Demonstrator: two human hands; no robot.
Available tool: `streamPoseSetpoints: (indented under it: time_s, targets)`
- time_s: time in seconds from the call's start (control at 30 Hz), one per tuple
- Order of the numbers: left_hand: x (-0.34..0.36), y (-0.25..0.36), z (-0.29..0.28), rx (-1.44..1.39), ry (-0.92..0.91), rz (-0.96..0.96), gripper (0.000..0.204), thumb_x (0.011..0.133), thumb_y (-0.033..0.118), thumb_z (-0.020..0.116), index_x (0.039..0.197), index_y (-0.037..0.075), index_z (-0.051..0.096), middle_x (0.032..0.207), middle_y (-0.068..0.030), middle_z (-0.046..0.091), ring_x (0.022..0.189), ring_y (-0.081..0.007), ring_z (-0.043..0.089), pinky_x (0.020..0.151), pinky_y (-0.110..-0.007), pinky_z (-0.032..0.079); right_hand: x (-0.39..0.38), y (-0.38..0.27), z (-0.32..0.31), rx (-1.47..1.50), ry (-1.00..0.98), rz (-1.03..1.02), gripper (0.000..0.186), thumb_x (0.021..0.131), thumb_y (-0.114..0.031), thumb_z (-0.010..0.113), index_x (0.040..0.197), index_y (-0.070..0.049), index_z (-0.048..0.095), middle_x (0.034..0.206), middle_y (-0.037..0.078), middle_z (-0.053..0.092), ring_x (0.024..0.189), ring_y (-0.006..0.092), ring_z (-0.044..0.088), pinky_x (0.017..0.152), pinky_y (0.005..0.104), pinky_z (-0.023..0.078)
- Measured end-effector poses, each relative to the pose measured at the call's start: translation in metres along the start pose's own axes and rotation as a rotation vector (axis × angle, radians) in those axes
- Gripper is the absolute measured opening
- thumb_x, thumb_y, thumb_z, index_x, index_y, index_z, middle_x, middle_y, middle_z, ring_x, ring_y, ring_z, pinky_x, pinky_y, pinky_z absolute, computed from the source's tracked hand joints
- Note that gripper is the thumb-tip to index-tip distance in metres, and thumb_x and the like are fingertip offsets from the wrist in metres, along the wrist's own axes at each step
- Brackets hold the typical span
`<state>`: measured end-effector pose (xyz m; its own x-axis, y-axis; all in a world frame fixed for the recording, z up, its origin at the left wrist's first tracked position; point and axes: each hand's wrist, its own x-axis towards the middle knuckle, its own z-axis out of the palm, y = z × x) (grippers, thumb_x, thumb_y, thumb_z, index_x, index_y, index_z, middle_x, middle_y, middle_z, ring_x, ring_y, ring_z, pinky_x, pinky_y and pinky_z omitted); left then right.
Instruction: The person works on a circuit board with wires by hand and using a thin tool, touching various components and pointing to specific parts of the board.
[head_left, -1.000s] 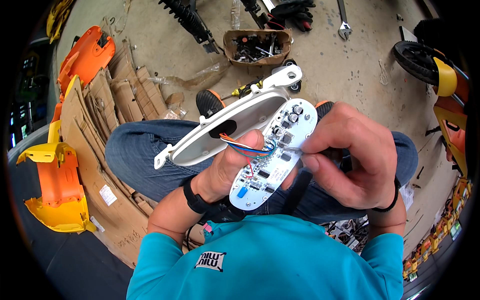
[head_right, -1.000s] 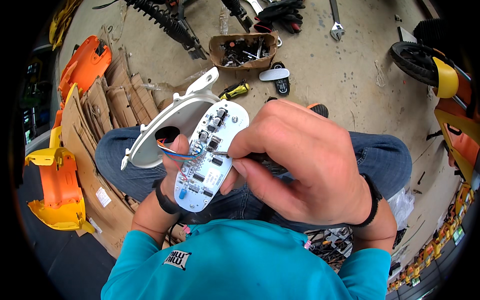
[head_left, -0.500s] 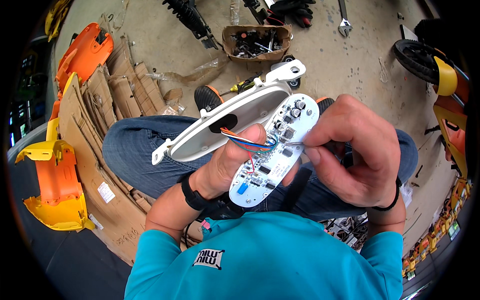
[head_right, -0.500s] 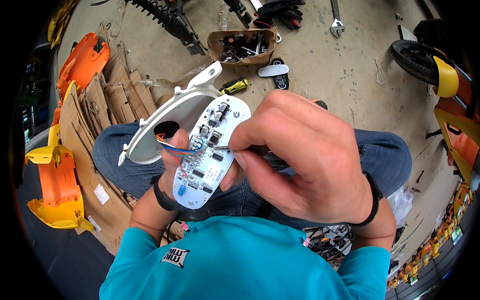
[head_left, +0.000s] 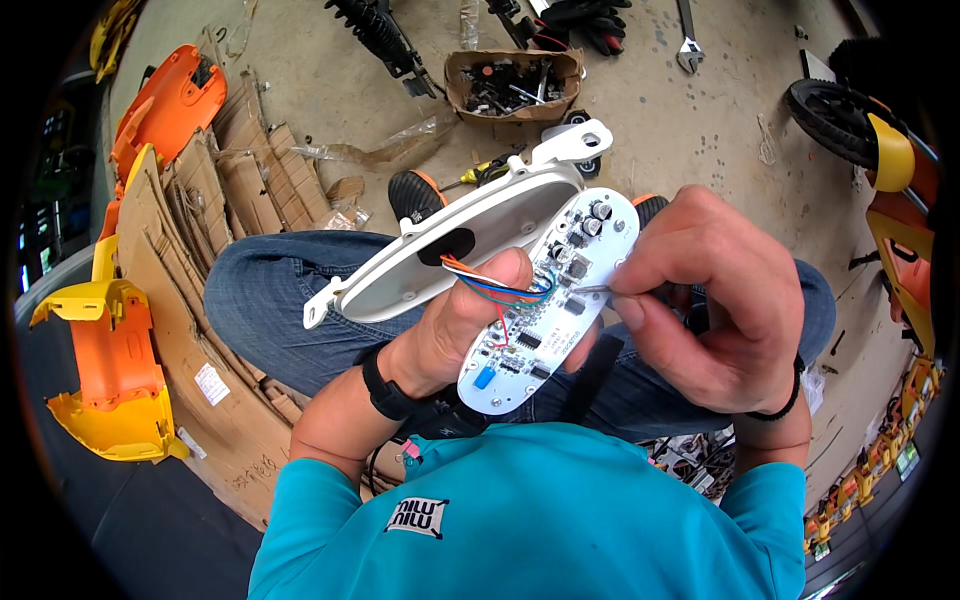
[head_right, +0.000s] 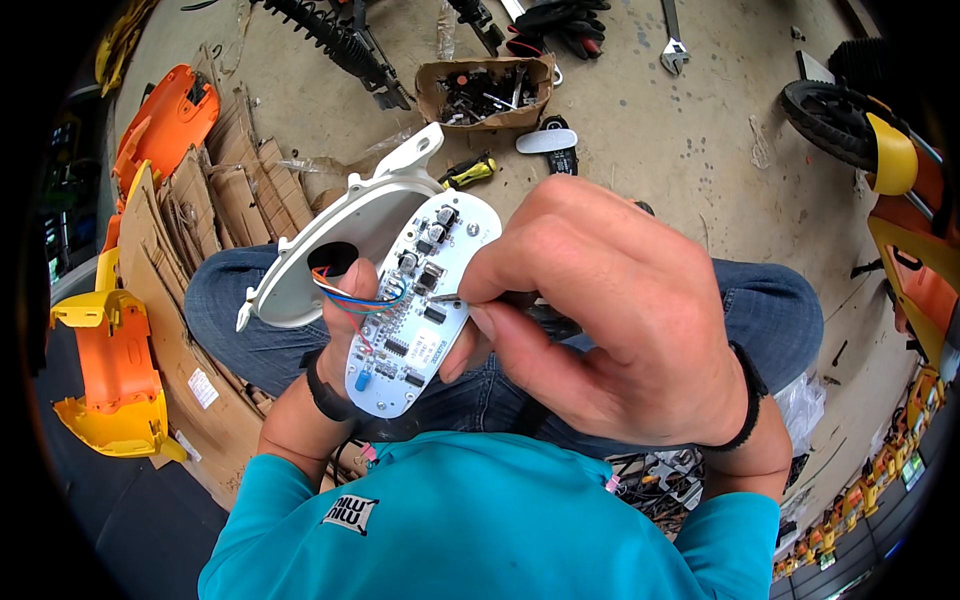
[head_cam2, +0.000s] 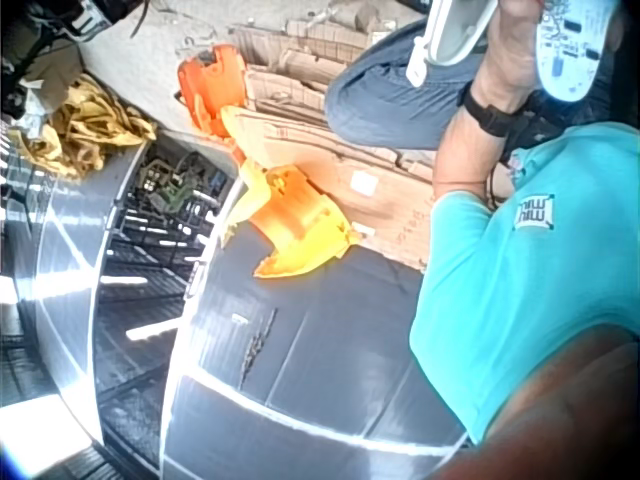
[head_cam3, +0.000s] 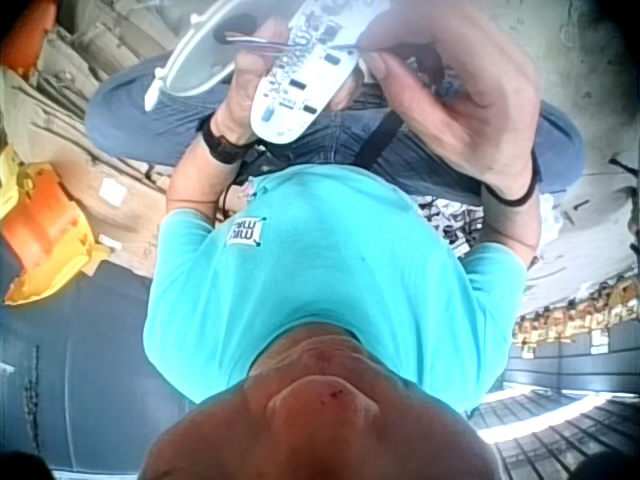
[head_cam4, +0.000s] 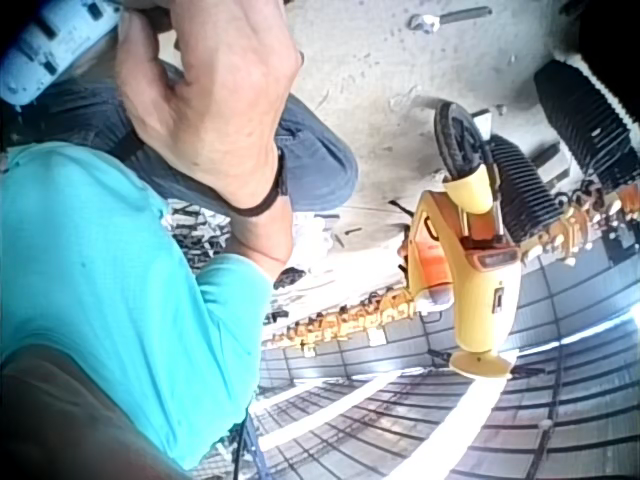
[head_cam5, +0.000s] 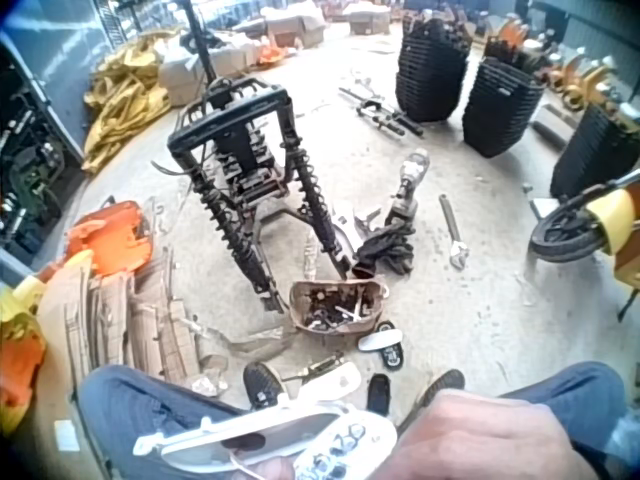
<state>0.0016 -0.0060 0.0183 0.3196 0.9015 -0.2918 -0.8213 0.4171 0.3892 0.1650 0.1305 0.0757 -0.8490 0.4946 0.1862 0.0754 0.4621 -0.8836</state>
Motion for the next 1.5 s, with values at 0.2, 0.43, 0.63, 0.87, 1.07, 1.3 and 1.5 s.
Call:
streamPoseSetpoints:
  time_s: [0.2, 0.43, 0.63, 0.87, 1.07, 1.3, 1.5]
  targets:
    - [-0.001, 0.005, 0.006, 0.253, 0.123, -0.100, 0.098, 0.080, 0.085, 0.035, 0.130, 0.002, 0.049, 0.070, -0.0139, 0.062, 0.059, -0.0192, 0.053, 0.059, -0.031, 0.040, 0.000, -0.002, 0.001, 0.012, 0.018, 0.029, 0.016, 0.074, 0.002, 0.072, 0.089, -0.004, 0.067, 0.083, 0.006, 0.061, 0.069, 0.0132, 0.055, 0.054, 0.0234, 0.040]
    - [0.003, 0.007, 0.012, 0.268, 0.126, -0.085, 0.094, 0.080, 0.086, 0.035, 0.121, 0.003, 0.053, 0.068, -0.0118, 0.061, 0.059, -0.0184, 0.052, 0.060, -0.030, 0.041, -0.001, -0.003, 0.000, -0.057, 0.030, 0.042, 0.019, 0.075, 0.002, 0.074, 0.091, -0.006, 0.069, 0.084, 0.006, 0.059, 0.073, 0.0152, 0.057, 0.059, 0.0248, 0.043]
    - [0.004, 0.008, 0.012, 0.288, 0.124, -0.094, 0.094, 0.080, 0.087, 0.033, 0.119, 0.004, 0.054, 0.067, -0.0110, 0.060, 0.059, -0.0178, 0.052, 0.059, -0.029, 0.040, -0.002, -0.004, -0.001, -0.071, 0.021, 0.065, 0.019, 0.074, 0.001, 0.075, 0.091, -0.007, 0.070, 0.084, 0.006, 0.059, 0.074, 0.0165, 0.057, 0.061, 0.0261, 0.043]
    - [0.003, 0.006, 0.010, 0.278, 0.142, -0.082, 0.091, 0.082, 0.085, 0.034, 0.120, 0.004, 0.054, 0.066, -0.0113, 0.060, 0.058, -0.0172, 0.051, 0.058, -0.029, 0.039, -0.001, -0.004, -0.001, -0.054, 0.012, 0.085, 0.019, 0.074, 0.001, 0.076, 0.091, -0.006, 0.069, 0.084, 0.006, 0.059, 0.074, 0.0158, 0.057, 0.059, 0.0256, 0.042]
    - [0.004, 0.006, 0.011, 0.262, 0.127, -0.082, 0.091, 0.082, 0.084, 0.034, 0.121, 0.004, 0.055, 0.066, -0.0116, 0.059, 0.058, -0.0171, 0.050, 0.056, -0.028, 0.038, -0.002, -0.004, 0.000, -0.037, 0.013, 0.096, 0.019, 0.074, 0.000, 0.076, 0.090, -0.007, 0.070, 0.084, 0.005, 0.059, 0.073, 0.0143, 0.056, 0.058, 0.0248, 0.041]
    - [0.004, 0.006, 0.011, 0.301, 0.121, -0.090, 0.091, 0.083, 0.084, 0.032, 0.120, 0.003, 0.054, 0.066, -0.0108, 0.059, 0.058, -0.0165, 0.050, 0.055, -0.027, 0.038, -0.003, -0.006, 0.001, -0.049, 0.015, 0.117, 0.019, 0.073, 0.002, 0.075, 0.090, -0.007, 0.070, 0.084, 0.005, 0.058, 0.071, 0.0136, 0.055, 0.056, 0.0240, 0.040]
    - [0.003, 0.003, 0.013, 0.290, 0.165, -0.083, 0.092, 0.083, 0.084, 0.033, 0.121, 0.003, 0.053, 0.066, -0.0108, 0.059, 0.057, -0.0167, 0.050, 0.055, -0.027, 0.039, -0.002, -0.007, 0.000, -0.058, 0.005, 0.108, 0.021, 0.070, 0.003, 0.074, 0.088, -0.006, 0.069, 0.081, 0.005, 0.056, 0.071, 0.0147, 0.054, 0.057, 0.0247, 0.039]
